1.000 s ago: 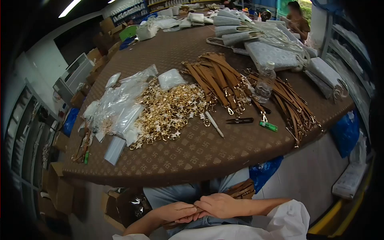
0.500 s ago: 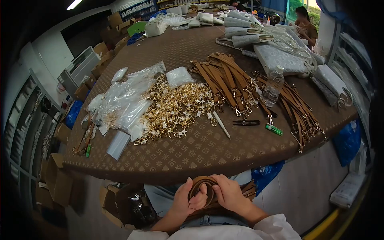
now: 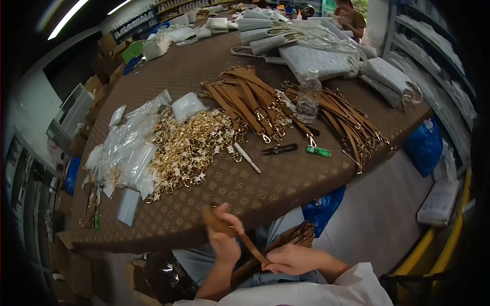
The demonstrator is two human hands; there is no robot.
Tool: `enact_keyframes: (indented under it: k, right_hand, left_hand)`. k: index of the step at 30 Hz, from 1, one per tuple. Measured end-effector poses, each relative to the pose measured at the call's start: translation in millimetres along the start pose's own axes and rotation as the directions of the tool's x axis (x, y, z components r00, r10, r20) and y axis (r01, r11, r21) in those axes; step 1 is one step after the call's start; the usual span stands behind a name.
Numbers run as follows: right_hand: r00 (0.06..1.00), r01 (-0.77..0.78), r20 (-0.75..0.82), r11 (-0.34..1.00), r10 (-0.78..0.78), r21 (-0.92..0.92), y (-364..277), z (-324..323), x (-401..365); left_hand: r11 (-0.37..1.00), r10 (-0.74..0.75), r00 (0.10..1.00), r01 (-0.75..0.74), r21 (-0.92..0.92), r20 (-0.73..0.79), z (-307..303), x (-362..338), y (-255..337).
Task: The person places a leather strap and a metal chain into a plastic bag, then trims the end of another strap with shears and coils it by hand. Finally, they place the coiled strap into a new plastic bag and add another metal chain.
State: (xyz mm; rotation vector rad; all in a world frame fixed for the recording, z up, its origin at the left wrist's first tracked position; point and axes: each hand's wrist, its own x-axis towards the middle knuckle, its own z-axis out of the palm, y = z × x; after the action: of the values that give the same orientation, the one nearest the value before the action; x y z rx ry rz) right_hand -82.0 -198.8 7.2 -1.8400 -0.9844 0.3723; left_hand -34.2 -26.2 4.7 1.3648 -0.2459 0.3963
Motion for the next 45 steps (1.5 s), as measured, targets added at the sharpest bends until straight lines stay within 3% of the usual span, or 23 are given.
enact_keyframes:
  k: [2,5,8,9,13,15,17,18,21,23,24,26,28,30,31,33,34,37,39,40,42,44,45]
  right_hand:
    - [0.984,-0.111,-0.089,0.924,0.153,0.366,-23.6,-21.5,-7.6]
    - [0.964,-0.164,-0.178,0.969,0.197,0.186,-18.1,-34.2,-15.9]
    - [0.964,-0.120,-0.248,0.988,0.094,-0.092,-13.5,-36.5,-2.6]
    - [0.953,-0.095,-0.303,0.965,0.017,-0.245,-13.6,-36.5,-0.5]
    - [0.962,-0.072,-0.271,0.929,-0.032,-0.364,-26.5,-37.9,16.0]
    - [0.947,-0.089,-0.299,0.798,-0.118,-0.596,-28.7,-38.7,20.5]
    - [0.943,-0.133,-0.311,0.726,-0.116,-0.675,-19.9,-45.3,25.0]
    - [0.945,-0.141,-0.311,0.734,-0.100,-0.664,-16.9,-52.2,28.3]
    - [0.971,-0.066,-0.238,0.916,-0.033,-0.396,7.1,-70.2,34.6]
    - [0.994,-0.112,0.016,0.986,0.111,0.123,12.0,-79.6,36.3]
    - [0.992,-0.119,0.086,0.933,0.096,0.339,23.1,-75.6,35.5]
    - [0.998,-0.051,0.058,0.950,0.034,0.309,35.7,-62.5,34.0]
    - [0.998,0.030,0.039,0.966,-0.041,0.257,42.6,-52.8,33.5]
    - [0.979,-0.042,-0.178,0.959,0.095,0.281,42.6,-36.1,27.9]
    - [0.982,-0.034,-0.168,0.959,0.084,0.282,42.0,-30.1,28.1]
    - [0.850,-0.211,-0.526,0.913,-0.004,-0.348,40.5,-19.5,24.7]
    - [0.848,-0.214,-0.530,0.912,-0.004,-0.349,44.2,-15.0,19.2]
    - [0.769,-0.230,-0.630,0.876,-0.102,-0.423,54.1,-5.6,5.5]
    - [0.914,-0.177,-0.405,0.877,-0.023,-0.447,49.1,4.5,0.6]
    - [0.932,-0.137,-0.362,0.936,0.011,-0.325,42.6,14.9,1.7]
    - [0.970,-0.083,-0.230,0.996,0.071,-0.044,28.2,34.4,6.1]
    - [0.984,-0.026,-0.160,0.958,0.074,0.285,11.8,42.5,11.4]
    - [0.982,-0.032,-0.167,0.957,0.084,0.287,3.6,35.1,10.9]
  left_hand:
    - [0.929,0.085,0.858,-0.252,0.272,0.507,-9.8,-9.3,-12.3]
    - [0.916,0.029,0.748,-0.284,0.282,0.663,-5.9,-25.5,-1.5]
    - [0.850,-0.186,0.645,-0.272,0.450,0.741,-24.7,-43.7,-17.8]
    - [0.851,-0.194,0.646,-0.264,0.455,0.738,-25.3,-45.9,-17.0]
    - [0.864,-0.156,0.713,-0.237,0.445,0.683,-23.6,-44.0,-17.8]
    - [0.882,-0.137,0.730,-0.218,0.418,0.669,-20.6,-40.7,-12.0]
    - [0.918,-0.264,0.792,0.031,0.396,0.551,-15.3,-36.1,7.2]
    - [0.943,-0.239,0.780,0.043,0.331,0.578,-15.4,-32.7,10.1]
    - [0.792,-0.554,0.551,0.579,0.192,0.624,-27.4,-25.0,32.1]
    - [0.625,-0.574,0.488,0.780,-0.033,0.658,-39.9,-26.5,39.4]
    - [0.585,-0.557,0.530,0.797,-0.151,0.640,-43.1,-26.1,45.1]
    - [0.749,-0.477,0.771,0.608,-0.263,0.423,-52.9,-36.8,42.1]
    - [0.742,-0.498,0.820,0.572,-0.351,0.283,-57.3,-30.7,38.4]
    - [0.248,-0.410,0.691,0.712,-0.657,0.595,-74.1,-17.4,24.8]
    - [0.211,-0.400,0.677,0.724,-0.656,0.618,-75.7,-13.0,21.5]
    - [0.161,-0.366,0.722,0.671,-0.724,0.587,-77.7,-5.3,21.6]
    - [0.101,-0.333,0.758,0.620,-0.778,0.561,-79.4,-1.6,21.5]
    - [0.285,-0.256,0.899,0.422,-0.861,0.356,-82.6,9.3,21.1]
    - [0.399,-0.177,0.959,0.276,-0.874,0.222,-79.1,15.8,21.6]
    - [0.398,-0.173,0.960,0.272,-0.876,0.219,-71.7,17.4,21.9]
    - [0.689,-0.247,0.967,0.132,-0.713,-0.059,-45.8,17.4,19.6]
    - [0.769,-0.154,0.986,0.083,-0.634,-0.057,-29.7,10.4,4.1]
    - [0.936,-0.114,0.992,0.091,-0.340,-0.048,-21.1,4.6,0.8]
